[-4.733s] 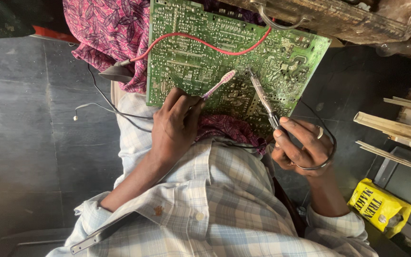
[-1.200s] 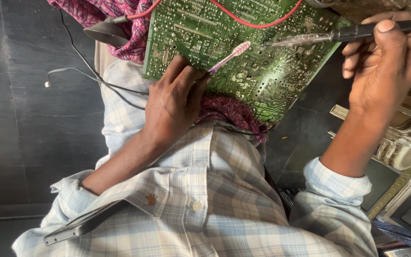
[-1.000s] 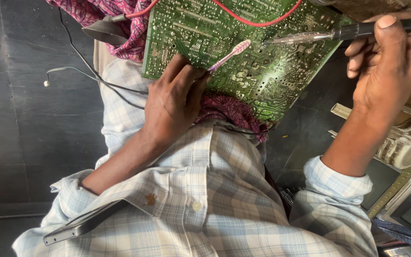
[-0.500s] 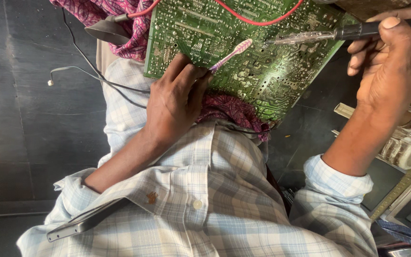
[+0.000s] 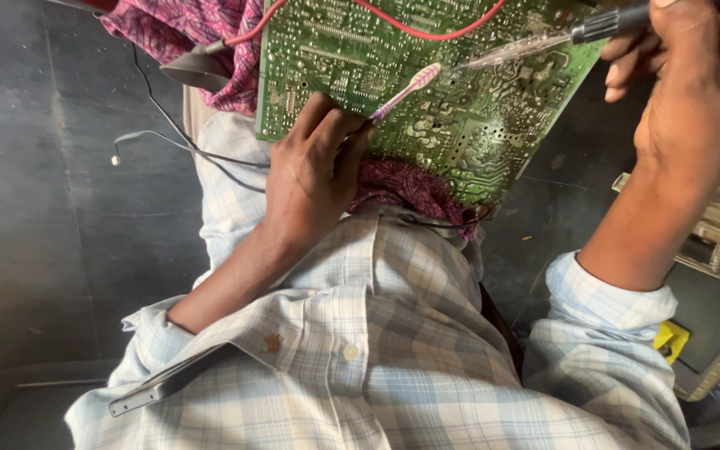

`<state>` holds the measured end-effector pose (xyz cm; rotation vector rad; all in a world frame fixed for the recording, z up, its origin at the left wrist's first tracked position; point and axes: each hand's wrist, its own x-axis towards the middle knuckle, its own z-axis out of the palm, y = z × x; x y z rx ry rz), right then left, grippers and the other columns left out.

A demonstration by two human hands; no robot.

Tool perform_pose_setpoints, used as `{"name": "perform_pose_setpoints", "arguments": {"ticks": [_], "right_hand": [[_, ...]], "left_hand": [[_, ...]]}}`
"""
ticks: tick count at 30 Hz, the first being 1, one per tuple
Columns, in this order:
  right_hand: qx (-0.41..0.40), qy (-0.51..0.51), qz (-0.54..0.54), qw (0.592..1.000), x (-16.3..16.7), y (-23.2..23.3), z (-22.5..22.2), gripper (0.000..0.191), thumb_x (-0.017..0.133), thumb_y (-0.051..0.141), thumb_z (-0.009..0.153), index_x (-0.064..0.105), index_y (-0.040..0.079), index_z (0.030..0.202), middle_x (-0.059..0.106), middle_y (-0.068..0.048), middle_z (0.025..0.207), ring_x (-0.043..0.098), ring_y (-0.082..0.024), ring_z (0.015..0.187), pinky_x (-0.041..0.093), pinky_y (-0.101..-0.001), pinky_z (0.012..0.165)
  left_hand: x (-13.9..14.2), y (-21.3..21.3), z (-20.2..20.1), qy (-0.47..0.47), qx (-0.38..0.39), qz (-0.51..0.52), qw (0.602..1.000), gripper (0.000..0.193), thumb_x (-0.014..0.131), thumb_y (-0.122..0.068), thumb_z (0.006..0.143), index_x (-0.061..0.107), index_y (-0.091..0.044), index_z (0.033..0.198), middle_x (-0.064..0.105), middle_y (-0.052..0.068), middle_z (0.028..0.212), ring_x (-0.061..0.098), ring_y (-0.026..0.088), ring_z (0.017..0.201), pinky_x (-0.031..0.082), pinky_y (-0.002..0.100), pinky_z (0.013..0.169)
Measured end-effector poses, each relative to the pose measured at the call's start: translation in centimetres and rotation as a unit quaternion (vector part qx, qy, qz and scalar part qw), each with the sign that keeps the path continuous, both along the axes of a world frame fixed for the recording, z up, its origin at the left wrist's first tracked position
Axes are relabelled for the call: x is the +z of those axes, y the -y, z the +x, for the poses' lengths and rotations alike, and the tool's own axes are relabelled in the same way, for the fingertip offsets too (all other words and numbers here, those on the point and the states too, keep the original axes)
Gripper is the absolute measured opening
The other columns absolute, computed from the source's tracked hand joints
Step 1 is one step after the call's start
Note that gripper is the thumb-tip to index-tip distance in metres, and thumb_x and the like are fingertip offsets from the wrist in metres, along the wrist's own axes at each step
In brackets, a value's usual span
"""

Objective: The person spreads a cloth on their lap, lays a green circuit board on it, and works on the board with a soldering iron in one hand while brushing components with a toothbrush in the other hand. They briefly lift a metal casing aside and continue soldering and brushing the board.

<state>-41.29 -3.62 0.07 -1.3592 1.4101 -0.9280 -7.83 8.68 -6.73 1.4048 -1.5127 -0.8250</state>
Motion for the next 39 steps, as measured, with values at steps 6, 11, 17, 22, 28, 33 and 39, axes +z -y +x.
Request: {"name": "perform_pose_setpoints", "arguments": {"ticks": [6, 11, 17, 22, 28, 33, 39], "right_hand": [[0.019, 0.031, -0.029, 0.999, 0.7, -0.6, 1.7, 0.017, 0.058, 0.004, 0.122, 0.058, -0.007, 0.110, 0.063, -0.016, 0.089, 0.067, -0.023, 0.072, 0.050, -0.0323, 0.058], [0.006, 0.015, -0.042, 0.999, 1.4, -0.9, 2.9, 0.013, 0.059, 0.002, 0.119, 0.059, -0.007, 0.109, 0.063, -0.013, 0.092, 0.069, -0.021, 0.073, 0.051, -0.0308, 0.056], [0.022, 0.030, -0.049, 0.998, 1.0, -0.8, 2.4, 0.012, 0.058, 0.001, 0.119, 0.060, -0.007, 0.111, 0.064, -0.012, 0.096, 0.069, -0.020, 0.073, 0.053, -0.0302, 0.057], [-0.063, 0.057, -0.032, 0.996, -0.5, -1.7, 0.1, 0.018, 0.059, 0.014, 0.118, 0.061, -0.004, 0.112, 0.064, -0.011, 0.092, 0.067, -0.019, 0.070, 0.052, -0.0298, 0.057], [-0.158, 0.144, 0.006, 0.977, -0.4, -4.3, -7.8, 0.024, 0.055, 0.019, 0.119, 0.057, -0.005, 0.117, 0.062, -0.015, 0.092, 0.061, -0.022, 0.068, 0.048, -0.0311, 0.057], [-0.151, 0.158, -0.020, 0.976, -2.8, -4.9, -9.5, 0.029, 0.052, 0.023, 0.120, 0.055, -0.007, 0.122, 0.061, -0.019, 0.091, 0.056, -0.024, 0.067, 0.044, -0.0322, 0.057], [-0.100, 0.088, -0.094, 0.987, -1.6, -5.1, -4.3, 0.030, 0.060, 0.023, 0.119, 0.056, -0.007, 0.119, 0.060, -0.020, 0.093, 0.062, -0.028, 0.072, 0.049, -0.0364, 0.057]], "left_hand": [[0.6, 2.3, -0.6, 0.011, -0.013, 0.012, 1.000, 0.010, 0.071, -0.009, 0.102, 0.062, -0.005, 0.104, 0.058, 0.011, 0.099, 0.065, 0.033, 0.075, 0.050, 0.045, 0.063], [0.6, 3.7, -1.1, 0.027, -0.014, -0.016, 0.999, 0.009, 0.069, -0.010, 0.105, 0.061, -0.005, 0.106, 0.058, 0.012, 0.101, 0.064, 0.035, 0.077, 0.050, 0.046, 0.064], [0.1, 4.2, -1.1, 0.043, -0.006, -0.013, 0.999, 0.008, 0.069, -0.010, 0.105, 0.062, -0.005, 0.105, 0.058, 0.011, 0.100, 0.064, 0.035, 0.076, 0.050, 0.046, 0.064], [0.9, 3.4, -1.5, 0.168, -0.071, -0.042, 0.982, 0.024, 0.064, 0.004, 0.091, 0.069, -0.007, 0.112, 0.063, 0.015, 0.113, 0.067, 0.031, 0.075, 0.054, 0.041, 0.057], [0.5, 2.6, -0.6, 0.194, -0.092, 0.012, 0.977, 0.030, 0.063, 0.004, 0.090, 0.071, -0.007, 0.116, 0.064, 0.010, 0.117, 0.069, 0.026, 0.080, 0.059, 0.038, 0.060], [-0.4, 2.3, -0.9, 0.204, -0.083, -0.068, 0.973, 0.032, 0.062, 0.004, 0.088, 0.072, -0.011, 0.114, 0.064, 0.008, 0.117, 0.071, 0.027, 0.086, 0.058, 0.037, 0.062], [0.8, 3.0, 1.1, 0.164, -0.021, -0.029, 0.986, 0.012, 0.064, -0.001, 0.099, 0.066, -0.006, 0.110, 0.061, 0.012, 0.107, 0.067, 0.033, 0.084, 0.052, 0.044, 0.065]]}}
